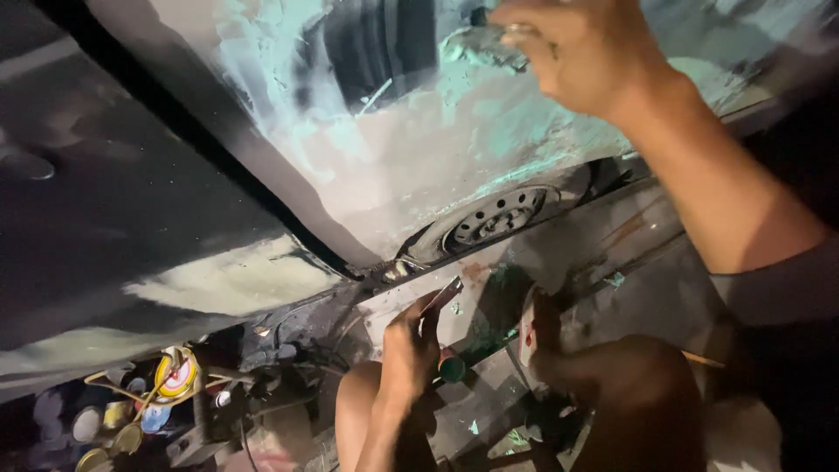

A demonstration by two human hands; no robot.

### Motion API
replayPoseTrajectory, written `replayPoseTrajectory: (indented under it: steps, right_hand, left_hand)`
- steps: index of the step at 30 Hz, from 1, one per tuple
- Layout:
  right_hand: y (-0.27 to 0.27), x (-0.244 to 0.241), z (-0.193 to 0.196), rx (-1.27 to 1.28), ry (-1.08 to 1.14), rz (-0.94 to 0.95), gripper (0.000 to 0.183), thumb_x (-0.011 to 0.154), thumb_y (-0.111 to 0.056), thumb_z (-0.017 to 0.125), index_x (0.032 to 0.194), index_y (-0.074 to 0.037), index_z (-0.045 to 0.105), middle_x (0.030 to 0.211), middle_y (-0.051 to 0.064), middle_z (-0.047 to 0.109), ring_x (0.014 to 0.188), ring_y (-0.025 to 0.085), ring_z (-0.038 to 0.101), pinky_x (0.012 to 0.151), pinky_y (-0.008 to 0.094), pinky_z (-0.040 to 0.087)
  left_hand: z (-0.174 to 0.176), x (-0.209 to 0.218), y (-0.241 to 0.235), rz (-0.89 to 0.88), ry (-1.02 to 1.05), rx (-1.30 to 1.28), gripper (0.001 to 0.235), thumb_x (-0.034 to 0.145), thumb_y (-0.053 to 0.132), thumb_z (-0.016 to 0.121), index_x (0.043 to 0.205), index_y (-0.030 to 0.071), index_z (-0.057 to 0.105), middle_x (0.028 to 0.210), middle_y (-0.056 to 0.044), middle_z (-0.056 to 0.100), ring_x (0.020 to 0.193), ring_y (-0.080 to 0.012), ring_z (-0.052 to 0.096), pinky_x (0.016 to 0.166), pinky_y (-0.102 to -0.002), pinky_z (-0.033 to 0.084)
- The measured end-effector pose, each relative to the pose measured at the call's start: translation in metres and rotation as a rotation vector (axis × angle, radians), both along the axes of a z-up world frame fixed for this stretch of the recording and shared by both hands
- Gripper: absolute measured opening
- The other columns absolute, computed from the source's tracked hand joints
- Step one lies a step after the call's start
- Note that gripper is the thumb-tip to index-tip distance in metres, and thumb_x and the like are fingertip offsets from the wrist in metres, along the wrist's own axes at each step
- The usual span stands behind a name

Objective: The person applies a light green body filler to the side of a car using a metal scraper. They repeatedly transfer filler from a pink plastic card to the metal scraper and spread it onto the car's surface near the wheel arch.

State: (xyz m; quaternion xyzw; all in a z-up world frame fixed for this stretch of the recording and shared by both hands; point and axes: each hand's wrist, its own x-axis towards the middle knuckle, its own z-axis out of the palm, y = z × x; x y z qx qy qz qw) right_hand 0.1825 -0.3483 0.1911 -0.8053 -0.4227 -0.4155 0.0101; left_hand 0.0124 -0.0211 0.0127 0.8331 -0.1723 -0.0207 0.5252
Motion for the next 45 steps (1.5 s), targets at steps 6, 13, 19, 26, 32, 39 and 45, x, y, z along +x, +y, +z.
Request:
replayPoseTrajectory:
  steps: [6,13,19,26,32,39,45]
  right_hand:
    - [0.017,-0.005,-0.025,-0.036,-0.009,-0.214,0.035,0.110,-0.007,0.074,0.145,-0.011,0.068,0.133,0.010,0.067,0.099,0.036,0.070,0.078,0.056,0.066]
    - [0.035,-0.009,-0.037,0.086,0.089,-0.150,0.032,0.103,-0.001,0.074,0.135,-0.004,0.073,0.122,0.014,0.070,0.074,0.032,0.067,0.056,0.046,0.051]
    - [0.095,-0.008,-0.074,-0.104,0.126,-0.149,0.033,0.096,0.009,0.064,0.120,-0.009,0.076,0.093,0.010,0.069,0.040,0.009,0.050,0.030,0.021,0.046]
    - [0.138,-0.045,-0.191,0.382,0.585,-0.106,0.031,0.097,-0.001,0.061,0.126,-0.006,0.071,0.121,0.009,0.069,0.043,0.014,0.045,0.037,0.026,0.040]
    - [0.095,-0.061,-0.095,1.233,0.840,-0.478,0.024,0.101,-0.023,0.072,0.115,-0.011,0.057,0.082,0.003,0.069,0.061,0.014,0.064,0.046,0.031,0.048]
    - [0.031,-0.018,-0.009,0.979,0.341,0.276,0.036,0.125,0.022,0.059,0.149,-0.001,0.045,0.140,0.022,0.053,0.099,0.038,0.059,0.066,0.048,0.062]
    - [0.051,-0.005,0.013,0.767,0.317,0.146,0.040,0.121,0.019,0.059,0.151,-0.001,0.042,0.150,0.026,0.052,0.110,0.049,0.071,0.057,0.044,0.064]
  left_hand:
    - [-0.021,0.001,0.001,0.061,0.008,0.052,0.032,0.102,0.013,0.055,0.130,0.014,0.070,0.101,-0.009,0.082,0.059,-0.0130,0.063,0.053,-0.032,0.049]
    - [-0.020,0.001,-0.006,0.002,0.033,0.052,0.036,0.102,0.010,0.050,0.131,0.020,0.070,0.124,-0.007,0.076,0.060,-0.0195,0.076,0.050,-0.028,0.050]
    - [-0.031,0.004,-0.006,-0.005,-0.066,-0.027,0.032,0.104,0.012,0.051,0.129,0.016,0.071,0.116,-0.006,0.078,0.066,-0.0166,0.070,0.061,-0.031,0.054]
    - [-0.031,0.006,0.007,0.026,-0.092,-0.056,0.036,0.100,0.001,0.053,0.126,0.013,0.073,0.124,-0.004,0.078,0.113,-0.0214,0.075,0.085,-0.029,0.058]
    - [-0.055,0.019,0.022,0.141,-0.005,0.043,0.032,0.100,0.010,0.052,0.124,0.014,0.072,0.105,-0.009,0.082,0.092,-0.0225,0.079,0.073,-0.034,0.056]
    - [-0.056,0.011,0.031,0.185,0.033,0.042,0.032,0.098,0.009,0.055,0.124,0.016,0.073,0.087,-0.006,0.079,0.070,-0.0152,0.064,0.065,-0.033,0.051]
    - [-0.070,0.015,0.042,0.156,-0.060,0.008,0.033,0.096,0.002,0.056,0.125,0.011,0.071,0.095,-0.008,0.080,0.077,-0.0150,0.071,0.062,-0.034,0.054]
